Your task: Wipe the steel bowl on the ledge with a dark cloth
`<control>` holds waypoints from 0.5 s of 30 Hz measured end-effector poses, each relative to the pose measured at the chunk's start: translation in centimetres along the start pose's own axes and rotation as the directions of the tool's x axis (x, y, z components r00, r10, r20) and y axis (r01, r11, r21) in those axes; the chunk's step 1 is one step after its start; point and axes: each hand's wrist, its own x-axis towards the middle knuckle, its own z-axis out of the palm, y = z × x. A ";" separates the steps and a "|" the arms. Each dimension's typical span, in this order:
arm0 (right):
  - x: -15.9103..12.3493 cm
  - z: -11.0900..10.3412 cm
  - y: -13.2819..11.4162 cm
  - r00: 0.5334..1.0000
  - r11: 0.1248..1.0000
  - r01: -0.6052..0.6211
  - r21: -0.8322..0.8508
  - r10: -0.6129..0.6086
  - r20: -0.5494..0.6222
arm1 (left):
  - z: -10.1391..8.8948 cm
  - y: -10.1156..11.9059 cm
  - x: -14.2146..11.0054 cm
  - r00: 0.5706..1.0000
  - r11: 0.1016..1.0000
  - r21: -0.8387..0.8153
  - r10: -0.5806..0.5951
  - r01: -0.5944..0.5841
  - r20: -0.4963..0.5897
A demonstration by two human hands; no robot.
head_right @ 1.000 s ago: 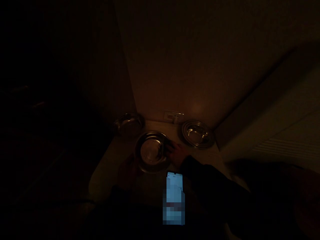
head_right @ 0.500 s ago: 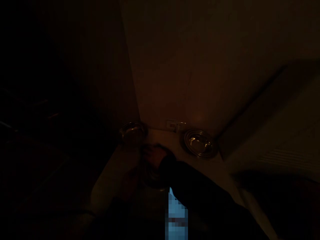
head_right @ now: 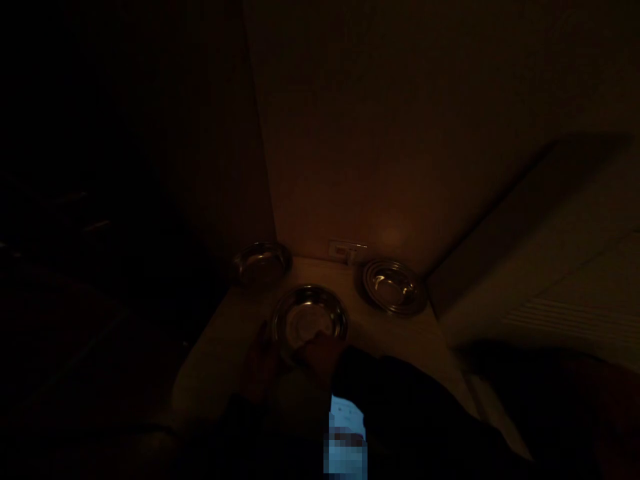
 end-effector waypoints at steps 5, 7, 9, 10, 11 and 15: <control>1.7 -0.5 1.5 0.990 0.991 -0.133 0.016 0.133 -0.041 | -0.1 -0.6 -0.1 0.998 0.998 -0.039 0.058 -0.056 0.036; 2.2 -0.6 2.8 0.972 0.977 -0.212 -0.011 0.209 -0.109 | 0.0 -1.1 0.0 0.997 0.996 -0.059 0.069 -0.068 0.026; 3.1 -0.6 3.4 0.945 0.963 -0.271 -0.012 0.264 -0.193 | 0.1 -1.5 0.0 0.998 0.995 -0.073 0.065 -0.064 0.015; 3.8 -0.5 3.4 0.931 0.957 -0.289 -0.001 0.281 -0.232 | 0.2 -1.6 0.1 0.998 0.995 -0.081 0.060 -0.059 0.017; 4.6 -0.4 3.1 0.920 0.954 -0.299 0.016 0.292 -0.263 | 0.2 -1.7 0.1 0.998 0.996 -0.081 0.050 -0.048 0.025; 7.3 0.6 0.4 0.909 0.963 -0.248 0.106 0.269 -0.318 | -0.2 -1.2 0.3 1.000 1.000 -0.019 -0.003 0.003 0.015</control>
